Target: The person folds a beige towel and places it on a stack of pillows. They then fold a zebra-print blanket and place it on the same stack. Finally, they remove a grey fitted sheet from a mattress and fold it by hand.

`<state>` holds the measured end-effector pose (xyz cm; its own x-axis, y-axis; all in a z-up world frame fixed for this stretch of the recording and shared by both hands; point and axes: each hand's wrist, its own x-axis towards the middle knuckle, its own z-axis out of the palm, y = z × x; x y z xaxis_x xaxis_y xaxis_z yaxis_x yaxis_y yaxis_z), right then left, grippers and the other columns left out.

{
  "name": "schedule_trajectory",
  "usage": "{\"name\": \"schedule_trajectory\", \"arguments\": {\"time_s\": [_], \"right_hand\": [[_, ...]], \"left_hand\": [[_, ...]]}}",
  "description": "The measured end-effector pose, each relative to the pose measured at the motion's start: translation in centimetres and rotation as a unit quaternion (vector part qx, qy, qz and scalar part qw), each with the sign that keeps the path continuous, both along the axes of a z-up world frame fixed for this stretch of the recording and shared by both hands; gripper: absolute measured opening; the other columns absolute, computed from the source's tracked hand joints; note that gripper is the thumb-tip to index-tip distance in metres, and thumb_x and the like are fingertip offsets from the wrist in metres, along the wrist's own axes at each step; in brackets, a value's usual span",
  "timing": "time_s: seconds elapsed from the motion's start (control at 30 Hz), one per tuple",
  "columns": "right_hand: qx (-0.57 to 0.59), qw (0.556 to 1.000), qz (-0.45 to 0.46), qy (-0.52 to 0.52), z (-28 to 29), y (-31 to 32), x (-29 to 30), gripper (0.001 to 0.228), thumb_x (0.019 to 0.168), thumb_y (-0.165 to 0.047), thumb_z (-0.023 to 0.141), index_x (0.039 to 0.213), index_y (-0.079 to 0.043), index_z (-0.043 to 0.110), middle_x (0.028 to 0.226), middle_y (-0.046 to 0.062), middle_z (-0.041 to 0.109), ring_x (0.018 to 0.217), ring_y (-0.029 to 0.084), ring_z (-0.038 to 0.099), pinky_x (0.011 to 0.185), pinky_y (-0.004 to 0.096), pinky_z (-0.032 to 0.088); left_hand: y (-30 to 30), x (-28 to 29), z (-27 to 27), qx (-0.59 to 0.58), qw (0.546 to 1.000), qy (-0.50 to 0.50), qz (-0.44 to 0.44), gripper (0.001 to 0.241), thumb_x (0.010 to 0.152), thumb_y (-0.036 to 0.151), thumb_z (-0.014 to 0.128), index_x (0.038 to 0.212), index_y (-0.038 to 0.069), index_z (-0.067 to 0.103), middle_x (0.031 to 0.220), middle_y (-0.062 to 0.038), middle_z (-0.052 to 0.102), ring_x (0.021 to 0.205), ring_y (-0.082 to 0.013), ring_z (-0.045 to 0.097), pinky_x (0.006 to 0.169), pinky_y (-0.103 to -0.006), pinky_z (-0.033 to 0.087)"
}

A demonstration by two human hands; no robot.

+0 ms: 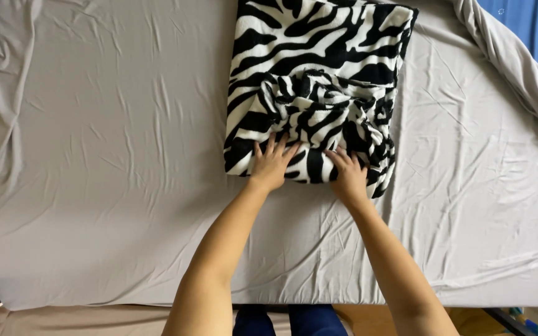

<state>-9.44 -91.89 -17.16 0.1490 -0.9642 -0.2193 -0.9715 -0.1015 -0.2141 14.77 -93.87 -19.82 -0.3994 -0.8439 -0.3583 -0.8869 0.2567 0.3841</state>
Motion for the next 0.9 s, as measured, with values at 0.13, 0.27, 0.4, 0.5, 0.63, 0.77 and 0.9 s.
{"name": "schedule_trajectory", "arguments": {"time_s": [0.13, 0.27, 0.4, 0.5, 0.63, 0.77, 0.9], "right_hand": [[-0.007, 0.988, -0.051, -0.143, 4.0, -0.5, 0.5, 0.051, 0.080, -0.007, 0.071, 0.129, -0.019, 0.066, 0.121, 0.013, 0.072, 0.112, 0.036, 0.068, 0.094, 0.044, 0.054], [0.023, 0.991, -0.068, -0.114, 9.2, 2.0, 1.6, 0.054, 0.077, -0.008, 0.075, 0.130, -0.015, 0.065, 0.108, 0.019, 0.072, 0.102, 0.038, 0.069, 0.086, 0.041, 0.054], [0.118, 0.980, -0.094, -0.133, 12.2, 7.5, 1.2, 0.060, 0.071, -0.010, 0.078, 0.128, -0.015, 0.062, 0.107, 0.017, 0.074, 0.099, 0.034, 0.071, 0.083, 0.042, 0.055], [0.197, 0.971, -0.082, -0.107, 14.9, 12.3, 1.5, 0.071, 0.067, -0.011, 0.081, 0.134, -0.017, 0.057, 0.105, 0.018, 0.074, 0.096, 0.034, 0.071, 0.082, 0.042, 0.055], [0.295, 0.946, -0.104, -0.089, 21.3, 17.3, 3.6, 0.075, 0.070, -0.015, 0.082, 0.139, -0.023, 0.053, 0.101, 0.016, 0.076, 0.093, 0.033, 0.072, 0.081, 0.042, 0.055], [0.255, 0.956, -0.111, -0.098, 22.5, 17.9, 3.7, 0.069, 0.073, -0.017, 0.081, 0.136, -0.020, 0.056, 0.102, 0.015, 0.076, 0.095, 0.033, 0.074, 0.081, 0.040, 0.055], [0.127, 0.980, -0.149, -0.043, 21.8, 14.5, 4.7, 0.052, 0.084, -0.029, 0.074, 0.134, -0.019, 0.062, 0.110, 0.014, 0.073, 0.106, 0.033, 0.070, 0.097, 0.048, 0.049]], "left_hand": [[-1.0, 1.2, 1.3, 0.001, 0.991, 0.120, 0.053, 0.066, 0.082, 0.005, 0.064, 0.144, 0.017, 0.047, 0.144, -0.011, 0.057, 0.142, -0.0362, 0.043, 0.112, -0.0678, 0.031], [0.3, 3.2, 3.8, 0.048, 0.988, 0.139, 0.042, 0.042, 0.084, 0.006, 0.059, 0.125, 0.010, 0.062, 0.115, -0.018, 0.073, 0.113, -0.0384, 0.067, 0.098, -0.0521, 0.052], [4.1, 4.9, 6.7, 0.090, 0.980, 0.176, -0.015, 0.040, 0.070, 0.013, 0.066, 0.109, 0.007, 0.069, 0.103, -0.021, 0.073, 0.101, -0.0405, 0.068, 0.086, -0.0473, 0.054], [8.3, 6.4, 9.1, 0.171, 0.970, 0.161, -0.066, 0.044, 0.068, 0.024, 0.073, 0.109, 0.008, 0.070, 0.105, -0.020, 0.073, 0.101, -0.0393, 0.068, 0.087, -0.0448, 0.054], [12.8, 8.5, 10.1, 0.317, 0.922, 0.176, -0.133, 0.057, 0.063, 0.032, 0.079, 0.114, 0.008, 0.070, 0.106, -0.015, 0.076, 0.097, -0.0302, 0.072, 0.083, -0.0395, 0.056], [11.7, 10.0, 8.7, 0.359, 0.881, 0.243, -0.190, 0.063, 0.066, 0.037, 0.079, 0.121, 0.010, 0.068, 0.110, -0.011, 0.076, 0.099, -0.0248, 0.071, 0.086, -0.0352, 0.054], [6.4, 10.1, 9.7, 0.285, 0.921, 0.237, -0.119, 0.057, 0.071, 0.038, 0.080, 0.117, 0.007, 0.068, 0.107, -0.013, 0.075, 0.099, -0.0274, 0.070, 0.085, -0.0362, 0.054]]}}
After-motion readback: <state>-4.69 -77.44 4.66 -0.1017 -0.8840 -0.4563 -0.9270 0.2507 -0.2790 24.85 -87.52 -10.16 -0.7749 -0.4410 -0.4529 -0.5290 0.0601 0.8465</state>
